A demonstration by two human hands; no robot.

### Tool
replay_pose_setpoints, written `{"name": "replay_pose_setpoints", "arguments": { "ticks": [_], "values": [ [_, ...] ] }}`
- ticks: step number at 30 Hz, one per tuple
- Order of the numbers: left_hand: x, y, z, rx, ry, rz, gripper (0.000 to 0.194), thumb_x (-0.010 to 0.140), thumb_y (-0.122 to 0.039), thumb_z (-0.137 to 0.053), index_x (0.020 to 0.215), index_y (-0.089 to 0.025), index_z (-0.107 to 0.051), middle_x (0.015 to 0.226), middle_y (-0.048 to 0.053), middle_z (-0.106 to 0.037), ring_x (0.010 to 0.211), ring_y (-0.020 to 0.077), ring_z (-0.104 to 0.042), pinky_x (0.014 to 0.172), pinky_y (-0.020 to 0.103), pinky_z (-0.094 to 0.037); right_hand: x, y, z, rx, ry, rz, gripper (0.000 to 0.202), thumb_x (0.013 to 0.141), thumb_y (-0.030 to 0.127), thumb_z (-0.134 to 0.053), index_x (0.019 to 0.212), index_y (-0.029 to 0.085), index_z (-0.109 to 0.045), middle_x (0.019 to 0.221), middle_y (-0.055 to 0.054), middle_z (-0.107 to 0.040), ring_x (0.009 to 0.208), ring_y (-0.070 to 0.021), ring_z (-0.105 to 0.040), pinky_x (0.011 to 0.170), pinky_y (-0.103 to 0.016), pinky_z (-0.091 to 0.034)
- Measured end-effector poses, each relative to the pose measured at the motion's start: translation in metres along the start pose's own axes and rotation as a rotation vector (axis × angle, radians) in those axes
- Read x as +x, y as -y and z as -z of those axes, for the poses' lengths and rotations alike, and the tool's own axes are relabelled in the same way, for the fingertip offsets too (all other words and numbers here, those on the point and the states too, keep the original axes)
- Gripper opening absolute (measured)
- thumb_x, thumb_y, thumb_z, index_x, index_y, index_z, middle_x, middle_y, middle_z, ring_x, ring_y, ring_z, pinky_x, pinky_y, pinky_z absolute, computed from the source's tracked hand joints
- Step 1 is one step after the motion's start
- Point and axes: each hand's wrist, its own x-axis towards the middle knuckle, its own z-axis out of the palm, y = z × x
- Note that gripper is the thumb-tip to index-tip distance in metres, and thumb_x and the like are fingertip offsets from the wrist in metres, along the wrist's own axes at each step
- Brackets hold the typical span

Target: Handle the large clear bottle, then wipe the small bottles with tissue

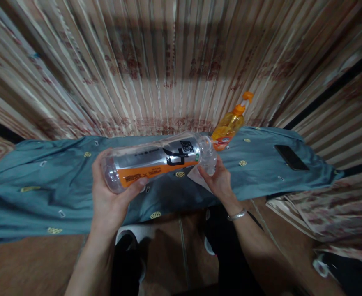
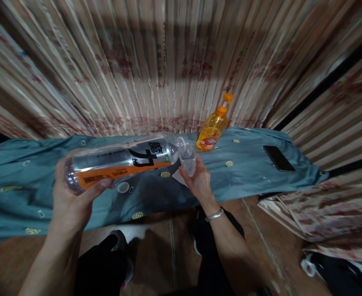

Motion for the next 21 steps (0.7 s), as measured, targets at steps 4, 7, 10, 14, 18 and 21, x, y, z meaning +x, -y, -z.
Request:
{"name": "replay_pose_setpoints", "arguments": {
  "ticks": [4,7,10,14,18,21],
  "values": [
    [-0.0004,-0.0004,0.0004,0.010,-0.007,-0.017,0.086,0.050,-0.040,-0.093,0.128,-0.028,-0.057,0.132,0.007,-0.060,0.114,0.0338,-0.063,0.092,0.050,-0.057,0.0002,0.0007,0.0005,0.007,0.003,0.005,0.077,0.087,0.069,-0.055,0.136,0.010,-0.054,0.114,-0.021,-0.076,0.103,-0.0353,-0.074,0.083,-0.044,-0.060],
    [-0.0008,-0.0021,0.0001,0.027,-0.024,-0.026,0.086,0.049,-0.041,-0.094,0.127,-0.027,-0.058,0.130,0.007,-0.061,0.112,0.0314,-0.063,0.094,0.048,-0.056,0.0005,0.0017,0.0015,0.016,0.014,0.000,0.075,0.088,0.068,-0.055,0.135,0.010,-0.055,0.114,-0.021,-0.076,0.103,-0.0352,-0.074,0.084,-0.044,-0.060],
    [-0.0014,-0.0051,-0.0006,0.053,-0.044,-0.047,0.084,0.049,-0.040,-0.093,0.125,-0.026,-0.059,0.126,0.005,-0.063,0.112,0.0291,-0.063,0.095,0.045,-0.056,0.0005,0.0016,0.0015,0.025,0.018,0.009,0.074,0.088,0.066,-0.057,0.136,0.011,-0.054,0.116,-0.020,-0.075,0.105,-0.0344,-0.074,0.086,-0.044,-0.060],
    [-0.0026,-0.0075,-0.0007,0.071,-0.050,-0.054,0.084,0.051,-0.039,-0.092,0.127,-0.024,-0.059,0.125,0.006,-0.064,0.109,0.0270,-0.063,0.092,0.042,-0.056,0.0000,-0.0007,-0.0002,0.011,0.006,0.013,0.077,0.087,0.066,-0.057,0.139,0.009,-0.052,0.122,-0.022,-0.073,0.109,-0.0349,-0.072,0.089,-0.045,-0.059],
    [-0.0029,-0.0063,0.0004,0.066,-0.056,-0.077,0.083,0.050,-0.038,-0.092,0.126,-0.025,-0.060,0.123,0.006,-0.065,0.105,0.0256,-0.065,0.087,0.039,-0.058,-0.0005,-0.0027,-0.0019,-0.002,0.013,0.005,0.080,0.086,0.068,-0.057,0.140,0.009,-0.051,0.120,-0.022,-0.073,0.109,-0.0360,-0.072,0.088,-0.046,-0.059],
    [-0.0021,-0.0057,0.0009,0.063,-0.056,-0.087,0.084,0.050,-0.041,-0.093,0.125,-0.024,-0.059,0.121,0.006,-0.065,0.102,0.0243,-0.065,0.084,0.038,-0.058,-0.0005,-0.0026,-0.0021,-0.006,0.010,0.008,0.080,0.086,0.068,-0.057,0.140,0.010,-0.051,0.118,-0.021,-0.074,0.108,-0.0362,-0.072,0.087,-0.047,-0.060]
  ]
}}
